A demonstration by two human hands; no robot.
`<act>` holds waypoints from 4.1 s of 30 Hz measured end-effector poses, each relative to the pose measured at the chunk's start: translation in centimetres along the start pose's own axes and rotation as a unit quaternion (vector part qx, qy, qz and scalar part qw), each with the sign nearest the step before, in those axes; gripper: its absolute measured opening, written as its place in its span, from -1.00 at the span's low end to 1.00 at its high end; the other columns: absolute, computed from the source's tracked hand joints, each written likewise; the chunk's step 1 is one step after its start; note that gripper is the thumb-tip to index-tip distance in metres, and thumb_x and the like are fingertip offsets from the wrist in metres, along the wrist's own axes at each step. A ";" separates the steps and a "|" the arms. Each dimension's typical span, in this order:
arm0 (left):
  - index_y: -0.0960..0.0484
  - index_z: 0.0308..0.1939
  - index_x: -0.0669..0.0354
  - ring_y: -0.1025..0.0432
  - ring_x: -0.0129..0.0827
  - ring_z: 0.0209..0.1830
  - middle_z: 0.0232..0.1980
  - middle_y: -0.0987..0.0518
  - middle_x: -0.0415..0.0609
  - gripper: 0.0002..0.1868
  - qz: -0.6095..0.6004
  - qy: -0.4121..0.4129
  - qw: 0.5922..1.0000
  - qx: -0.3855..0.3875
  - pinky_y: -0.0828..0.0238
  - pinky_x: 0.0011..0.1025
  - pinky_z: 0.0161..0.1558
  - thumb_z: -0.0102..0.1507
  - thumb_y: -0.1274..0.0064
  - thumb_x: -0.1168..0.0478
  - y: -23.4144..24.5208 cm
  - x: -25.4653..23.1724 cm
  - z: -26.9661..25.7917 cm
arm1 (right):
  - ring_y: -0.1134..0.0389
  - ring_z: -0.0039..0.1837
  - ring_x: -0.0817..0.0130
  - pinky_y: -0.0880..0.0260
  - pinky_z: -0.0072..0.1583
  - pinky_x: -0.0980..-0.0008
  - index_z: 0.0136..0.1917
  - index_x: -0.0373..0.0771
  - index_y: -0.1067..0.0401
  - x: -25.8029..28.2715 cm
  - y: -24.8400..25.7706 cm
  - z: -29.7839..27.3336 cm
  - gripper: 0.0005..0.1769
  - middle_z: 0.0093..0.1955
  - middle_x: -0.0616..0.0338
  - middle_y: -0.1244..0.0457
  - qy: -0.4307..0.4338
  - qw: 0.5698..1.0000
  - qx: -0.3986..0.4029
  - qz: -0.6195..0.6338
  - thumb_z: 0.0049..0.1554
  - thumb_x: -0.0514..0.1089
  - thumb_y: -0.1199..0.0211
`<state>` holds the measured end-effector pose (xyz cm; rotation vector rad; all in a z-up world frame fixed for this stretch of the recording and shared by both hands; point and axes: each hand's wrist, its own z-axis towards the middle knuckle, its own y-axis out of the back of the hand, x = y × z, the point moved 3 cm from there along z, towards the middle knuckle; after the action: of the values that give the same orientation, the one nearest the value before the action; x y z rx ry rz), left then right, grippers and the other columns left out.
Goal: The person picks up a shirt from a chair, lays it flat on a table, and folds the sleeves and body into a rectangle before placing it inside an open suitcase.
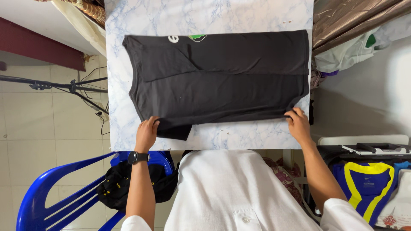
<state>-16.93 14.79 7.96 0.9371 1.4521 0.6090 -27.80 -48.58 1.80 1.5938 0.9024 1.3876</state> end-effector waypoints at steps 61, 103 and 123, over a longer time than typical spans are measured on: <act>-0.53 -0.01 0.20 -0.37 -0.11 -0.07 -0.12 -0.56 0.00 -0.88 -0.117 0.158 0.938 -0.286 -0.29 -0.14 -0.03 0.43 0.01 0.24 -1.9 5.4 12.4 | -0.23 0.36 -0.12 -0.31 0.25 -0.14 0.29 -0.23 -0.33 -4.3 0.1 13.0 -0.52 0.37 0.02 -0.22 -0.288 0.944 -0.162 0.005 0.20 -0.07 -0.41; -0.41 0.13 0.16 -0.34 -0.56 -0.07 -0.03 -0.51 -0.21 -0.78 -0.530 0.147 0.812 -0.194 -0.25 -0.53 0.03 0.43 -0.04 0.27 -2.8 9.0 6.5 | 0.00 -0.11 0.48 -0.13 -0.02 0.36 0.12 -0.29 -0.29 -1.4 2.9 5.9 -0.76 -0.16 0.32 -0.05 -0.272 0.864 -0.192 0.377 0.38 -0.06 -0.14; -0.40 0.40 0.05 -0.04 0.08 0.55 0.53 -0.24 0.13 -0.49 0.019 0.043 0.995 -0.093 0.00 0.04 0.43 0.36 -0.12 0.22 -2.4 2.3 17.4 | -0.03 0.47 -0.05 -0.05 0.35 -0.08 0.06 -0.19 -0.55 1.9 1.7 17.7 -0.68 0.47 -0.01 -0.10 0.017 0.981 -0.078 -0.179 0.02 -0.38 -0.38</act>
<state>-0.13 12.62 2.61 0.8018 1.4284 0.8059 -9.96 -49.77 3.05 1.2219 1.0168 1.1995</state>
